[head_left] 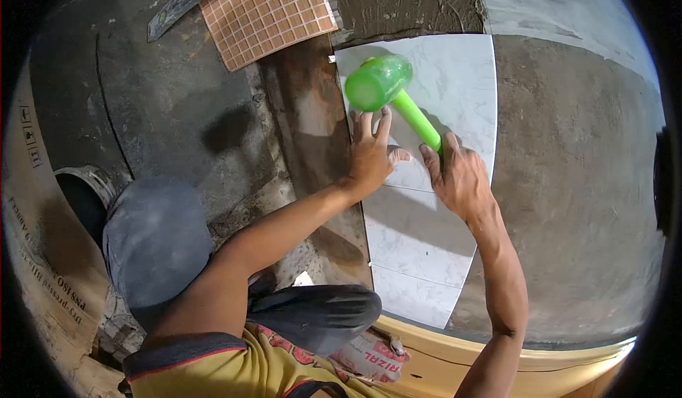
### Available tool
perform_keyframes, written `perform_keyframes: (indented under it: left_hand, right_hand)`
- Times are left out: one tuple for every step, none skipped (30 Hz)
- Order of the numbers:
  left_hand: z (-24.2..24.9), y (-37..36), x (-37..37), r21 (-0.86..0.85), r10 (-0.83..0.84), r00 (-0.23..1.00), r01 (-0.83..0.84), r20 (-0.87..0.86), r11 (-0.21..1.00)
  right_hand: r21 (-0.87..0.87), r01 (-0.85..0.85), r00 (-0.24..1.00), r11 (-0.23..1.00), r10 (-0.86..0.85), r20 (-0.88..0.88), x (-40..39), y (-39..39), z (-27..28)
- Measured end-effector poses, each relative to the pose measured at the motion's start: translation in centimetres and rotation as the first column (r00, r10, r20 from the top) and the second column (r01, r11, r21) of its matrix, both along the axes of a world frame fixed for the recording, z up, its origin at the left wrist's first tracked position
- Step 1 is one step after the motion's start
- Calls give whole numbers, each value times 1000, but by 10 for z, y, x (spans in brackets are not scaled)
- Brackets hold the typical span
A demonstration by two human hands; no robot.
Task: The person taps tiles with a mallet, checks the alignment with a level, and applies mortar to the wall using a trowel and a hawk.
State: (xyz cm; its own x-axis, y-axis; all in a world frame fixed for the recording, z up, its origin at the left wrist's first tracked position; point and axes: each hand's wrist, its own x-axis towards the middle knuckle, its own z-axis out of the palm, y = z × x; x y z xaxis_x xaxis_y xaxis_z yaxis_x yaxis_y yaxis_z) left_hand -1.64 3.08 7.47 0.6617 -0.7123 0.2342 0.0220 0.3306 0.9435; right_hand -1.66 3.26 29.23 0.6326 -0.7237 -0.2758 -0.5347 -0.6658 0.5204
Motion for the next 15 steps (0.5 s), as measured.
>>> perform_keyframes:
  left_hand:
    - [-2,-4,-2,23,18,999,-18,32,1000]
    - [-4,-6,-5,46,30,997,-33,66,998]
    - [-6,-6,-9,68,35,994,-42,100,997]
    - [-6,-6,-9,29,25,999,-26,40,999]
    - [-6,-5,-10,-9,10,1000,-10,-20,1000]
    - [-5,-6,-8,-50,-3,997,-1,-79,999]
    - [-3,-5,-8,50,-54,996,58,-73,997]
    - [-3,-3,-8,56,-60,997,63,-54,996]
    - [-5,-4,-10,58,-68,997,69,-31,996]
    - [-8,-5,-11,72,-40,998,37,39,997]
    - [-11,-6,-12,83,-10,994,1,108,997]
    - [-11,-7,-12,51,-38,998,36,41,998]
    - [-11,-8,-11,18,-68,997,69,-28,997]
    - [-10,-8,-12,-22,-101,990,99,-94,995]
    - [-9,-9,-12,-10,-82,995,81,-60,997]
  right_hand:
    - [56,32,999,998,-32,4,8,8,4]
    - [60,12,1000,998,-12,-5,7,3,3]
    - [64,-2,1000,998,3,-14,4,-1,1]
    - [69,-17,1000,997,18,-22,0,-5,-1]
    - [-34,-94,995,995,93,-44,-9,-20,-6]
    - [-11,-61,998,998,60,-31,-5,-17,-8]
    - [15,-36,999,999,36,-20,6,-14,-10]
    - [42,-4,1000,999,4,-9,14,-9,-12]
    - [58,9,999,998,-7,-40,19,-1,-10]
    - [67,-10,998,998,15,-64,19,-2,-11]
    - [79,-20,996,997,27,-90,15,-1,-12]
    - [92,-27,993,995,37,-116,11,-1,-11]
    - [42,-70,991,997,74,-113,2,-6,-12]
    - [-9,-110,988,994,109,-110,-7,-11,-12]
    - [8,-19,994,1000,20,-104,0,-10,-10]
